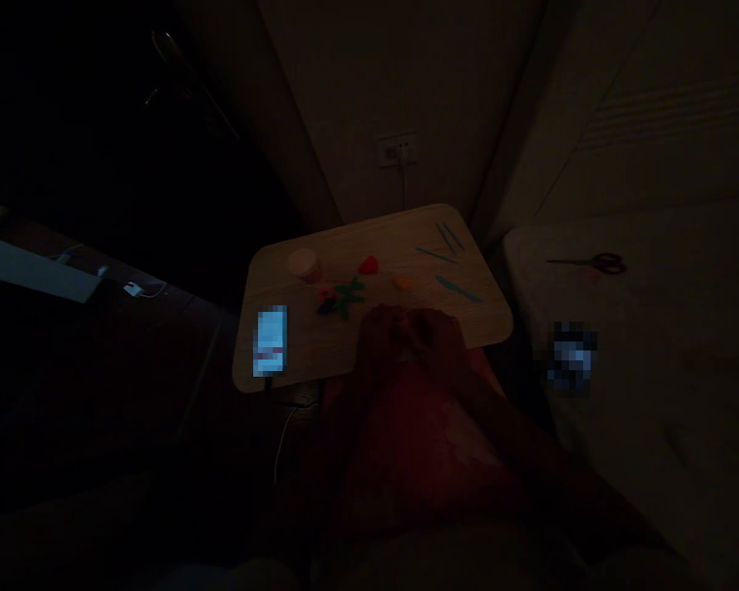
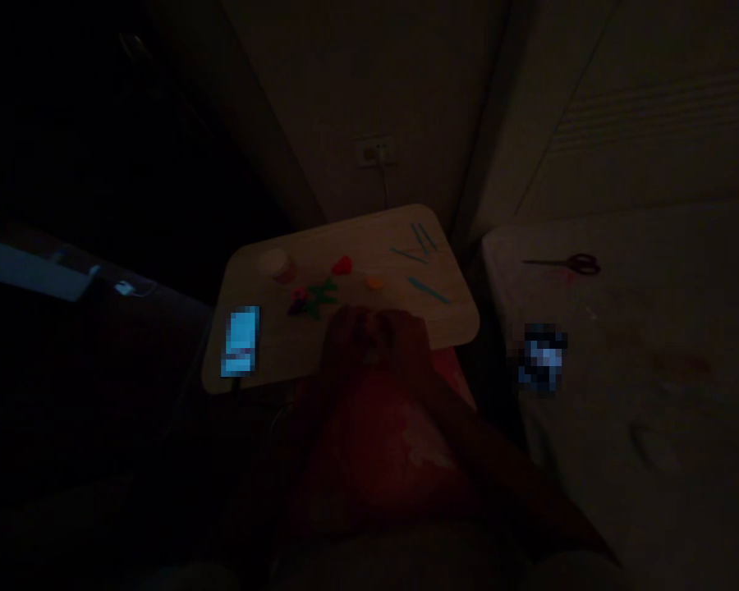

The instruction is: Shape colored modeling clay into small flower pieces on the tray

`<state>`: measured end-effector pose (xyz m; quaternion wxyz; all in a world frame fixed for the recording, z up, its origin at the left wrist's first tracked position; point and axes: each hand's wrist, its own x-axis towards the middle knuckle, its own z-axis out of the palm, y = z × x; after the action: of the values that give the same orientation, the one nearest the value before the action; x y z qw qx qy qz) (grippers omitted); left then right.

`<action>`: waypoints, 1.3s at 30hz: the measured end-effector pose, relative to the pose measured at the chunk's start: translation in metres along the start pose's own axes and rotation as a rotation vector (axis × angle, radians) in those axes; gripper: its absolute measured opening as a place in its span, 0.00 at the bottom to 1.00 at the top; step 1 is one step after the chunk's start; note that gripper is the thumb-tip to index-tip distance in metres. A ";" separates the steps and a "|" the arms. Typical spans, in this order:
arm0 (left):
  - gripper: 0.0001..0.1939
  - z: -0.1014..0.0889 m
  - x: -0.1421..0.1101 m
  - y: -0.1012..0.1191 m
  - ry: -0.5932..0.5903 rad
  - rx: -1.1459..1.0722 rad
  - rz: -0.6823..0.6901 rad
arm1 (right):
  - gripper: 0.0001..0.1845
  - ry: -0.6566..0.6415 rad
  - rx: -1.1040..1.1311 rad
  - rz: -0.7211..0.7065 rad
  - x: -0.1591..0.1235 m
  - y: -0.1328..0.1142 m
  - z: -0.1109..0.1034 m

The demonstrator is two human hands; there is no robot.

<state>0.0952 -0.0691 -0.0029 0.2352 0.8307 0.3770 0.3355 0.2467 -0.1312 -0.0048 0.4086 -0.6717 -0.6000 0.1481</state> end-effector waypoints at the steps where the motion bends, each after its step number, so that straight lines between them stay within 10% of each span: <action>1: 0.11 0.000 0.000 0.001 0.003 -0.005 0.017 | 0.18 -0.016 0.020 -0.010 0.004 0.001 0.001; 15: 0.35 -0.006 -0.004 0.012 -0.110 0.238 0.122 | 0.14 0.046 -0.053 -0.127 0.018 0.017 -0.004; 39: 0.35 0.003 -0.008 0.007 -0.267 0.281 0.097 | 0.19 0.018 -0.183 -0.076 0.011 0.013 -0.001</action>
<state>0.0965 -0.0801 -0.0031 0.1484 0.9096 0.3451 0.1774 0.2589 -0.1211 -0.0102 0.3561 -0.6843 -0.6323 0.0713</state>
